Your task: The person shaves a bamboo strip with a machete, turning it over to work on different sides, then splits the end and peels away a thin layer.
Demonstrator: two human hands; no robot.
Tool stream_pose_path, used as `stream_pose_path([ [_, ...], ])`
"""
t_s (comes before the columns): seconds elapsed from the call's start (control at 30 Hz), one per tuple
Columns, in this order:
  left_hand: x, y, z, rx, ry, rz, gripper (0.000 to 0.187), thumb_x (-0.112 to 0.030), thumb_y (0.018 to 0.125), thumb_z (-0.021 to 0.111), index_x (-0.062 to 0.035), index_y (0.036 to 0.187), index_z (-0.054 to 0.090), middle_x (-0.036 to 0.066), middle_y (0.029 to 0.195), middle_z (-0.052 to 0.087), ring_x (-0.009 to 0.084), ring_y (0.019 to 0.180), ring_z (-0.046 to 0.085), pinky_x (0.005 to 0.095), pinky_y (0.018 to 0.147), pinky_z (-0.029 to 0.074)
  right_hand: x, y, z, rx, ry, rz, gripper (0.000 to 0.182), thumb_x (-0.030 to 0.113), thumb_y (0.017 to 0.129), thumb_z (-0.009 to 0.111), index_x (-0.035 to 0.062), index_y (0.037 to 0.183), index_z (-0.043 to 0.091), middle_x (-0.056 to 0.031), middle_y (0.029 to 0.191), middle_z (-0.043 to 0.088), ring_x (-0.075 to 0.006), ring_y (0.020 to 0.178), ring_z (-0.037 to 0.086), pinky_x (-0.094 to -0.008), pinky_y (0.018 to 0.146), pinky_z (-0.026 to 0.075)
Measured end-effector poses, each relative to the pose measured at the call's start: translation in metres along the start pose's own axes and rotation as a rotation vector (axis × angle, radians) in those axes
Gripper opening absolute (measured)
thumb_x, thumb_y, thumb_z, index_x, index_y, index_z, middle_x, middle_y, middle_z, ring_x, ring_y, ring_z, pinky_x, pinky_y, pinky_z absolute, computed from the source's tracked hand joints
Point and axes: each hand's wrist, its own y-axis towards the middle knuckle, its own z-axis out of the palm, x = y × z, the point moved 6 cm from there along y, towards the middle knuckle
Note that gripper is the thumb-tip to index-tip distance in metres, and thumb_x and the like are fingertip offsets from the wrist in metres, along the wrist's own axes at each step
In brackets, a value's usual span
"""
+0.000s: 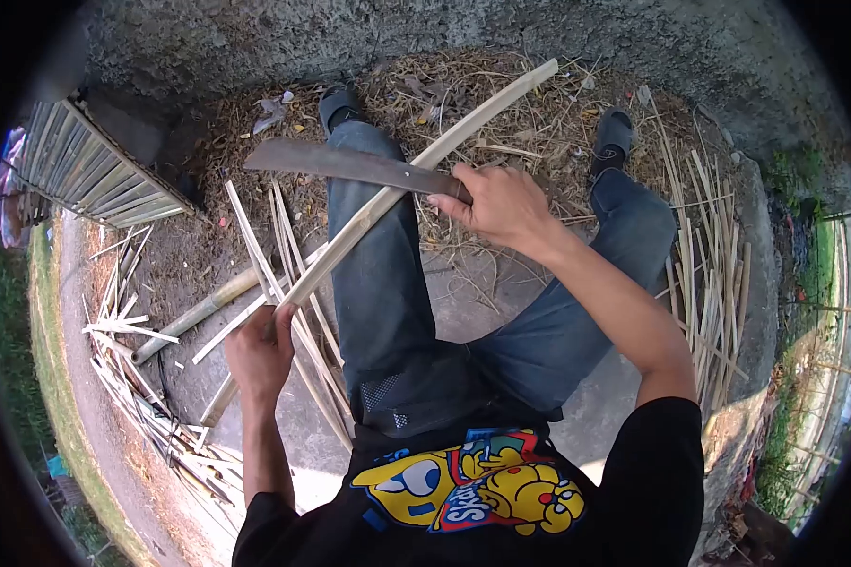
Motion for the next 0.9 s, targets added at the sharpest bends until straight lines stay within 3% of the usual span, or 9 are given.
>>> stream_pose_path([
  [0.07, 0.033, -0.018, -0.006, 0.037, 0.029, -0.009, 0.034, -0.027, 0.093, 0.072, -0.0058, 0.068, 0.062, 0.011, 0.046, 0.048, 0.0212, 0.036, 0.043, 0.0365, 0.041, 0.031, -0.053, 0.015, -0.019, -0.055, 0.079, 0.254, 0.059, 0.06, 0.099, 0.047, 0.0048, 0.101, 0.066, -0.0206, 0.074, 0.068, -0.0419, 0.075, 0.069, -0.0513, 0.069, 0.054],
  [0.17, 0.073, -0.052, -0.034, -0.004, -0.009, 0.027, 0.035, -0.021, 0.094, 0.07, -0.0057, 0.066, 0.058, 0.008, 0.044, 0.044, 0.0137, 0.036, 0.038, 0.0325, 0.04, 0.028, -0.227, 0.032, -0.026, -0.184, 0.069, 0.678, 0.072, 0.059, 0.102, 0.038, -0.0037, 0.081, 0.067, -0.0198, 0.067, 0.066, -0.0385, 0.073, 0.068, -0.0492, 0.071, 0.052],
  [0.27, 0.106, -0.072, -0.033, 0.007, -0.099, -0.06, 0.033, -0.015, 0.096, 0.067, -0.0046, 0.066, 0.056, 0.002, 0.044, 0.037, 0.0052, 0.042, 0.033, 0.0297, 0.041, 0.024, -0.292, 0.001, -0.02, -0.331, 0.686, 1.159, 0.062, 0.056, 0.102, 0.044, -0.0002, 0.082, 0.062, -0.0098, 0.064, 0.061, -0.0221, 0.058, 0.062, -0.0397, 0.056, 0.049],
  [0.3, 0.117, -0.074, -0.026, 0.051, -0.117, -0.095, 0.036, -0.018, 0.098, 0.064, -0.0037, 0.066, 0.056, 0.002, 0.045, 0.042, 0.0055, 0.043, 0.037, 0.0289, 0.042, 0.027, -0.287, 0.0, -0.02, -0.324, 0.691, 1.157, 0.062, 0.056, 0.102, 0.044, -0.0002, 0.082, 0.062, -0.0098, 0.064, 0.061, -0.0221, 0.058, 0.062, -0.0397, 0.056, 0.049],
  [0.37, 0.128, -0.077, -0.009, 0.09, -0.252, -0.181, 0.038, -0.02, 0.099, 0.063, -0.0021, 0.066, 0.057, 0.001, 0.047, 0.045, 0.0052, 0.045, 0.039, 0.0278, 0.043, 0.028, -0.264, 0.001, -0.026, -0.635, 1.376, 0.971, 0.049, 0.053, 0.099, 0.052, 0.0067, 0.084, 0.054, -0.0027, 0.065, 0.054, -0.0144, 0.051, 0.052, -0.0343, 0.05, 0.044],
  [0.47, 0.093, -0.051, 0.008, 0.143, -0.362, -0.226, 0.042, -0.028, 0.1, 0.064, 0.0004, 0.069, 0.06, 0.0, 0.05, 0.049, 0.0051, 0.047, 0.04, 0.0276, 0.044, 0.031, -0.211, -0.001, -0.044, -0.608, 1.387, 0.791, 0.04, 0.047, 0.098, 0.056, 0.0106, 0.085, 0.048, 0.0006, 0.067, 0.048, -0.0118, 0.049, 0.047, -0.0326, 0.048, 0.043],
  [0.7, 0.005, 0.026, 0.05, 0.318, -0.535, -0.219, 0.038, -0.033, 0.095, 0.069, 0.0035, 0.084, 0.068, 0.003, 0.061, 0.061, 0.0069, 0.053, 0.052, 0.0269, 0.049, 0.039, -0.112, -0.014, -0.023, -0.322, 1.369, 0.457, 0.014, 0.017, 0.09, 0.063, 0.0045, 0.094, 0.058, -0.0015, 0.069, 0.052, -0.0097, 0.046, 0.05, -0.0278, 0.041, 0.043],
  [0.8, -0.033, 0.055, 0.063, 0.268, -0.5, -0.072, 0.038, -0.031, 0.087, 0.076, 0.0045, 0.096, 0.068, 0.018, 0.076, 0.07, 0.0264, 0.068, 0.069, 0.0366, 0.064, 0.051, -0.077, -0.015, -0.006, -0.179, 1.177, 0.407, 0.012, 0.015, 0.089, 0.061, 0.0026, 0.09, 0.061, -0.0018, 0.067, 0.054, -0.0092, 0.044, 0.05, -0.0275, 0.04, 0.041],
  [0.9, -0.054, 0.069, 0.066, 0.222, -0.402, -0.063, 0.037, -0.03, 0.086, 0.077, 0.0029, 0.099, 0.068, 0.02, 0.078, 0.071, 0.0374, 0.075, 0.07, 0.0414, 0.072, 0.053, -0.056, -0.014, 0.015, -0.111, 1.009, 0.359, 0.019, 0.02, 0.091, 0.063, 0.0012, 0.087, 0.064, -0.0029, 0.062, 0.055, -0.012, 0.047, 0.053, -0.032, 0.044, 0.041],
])
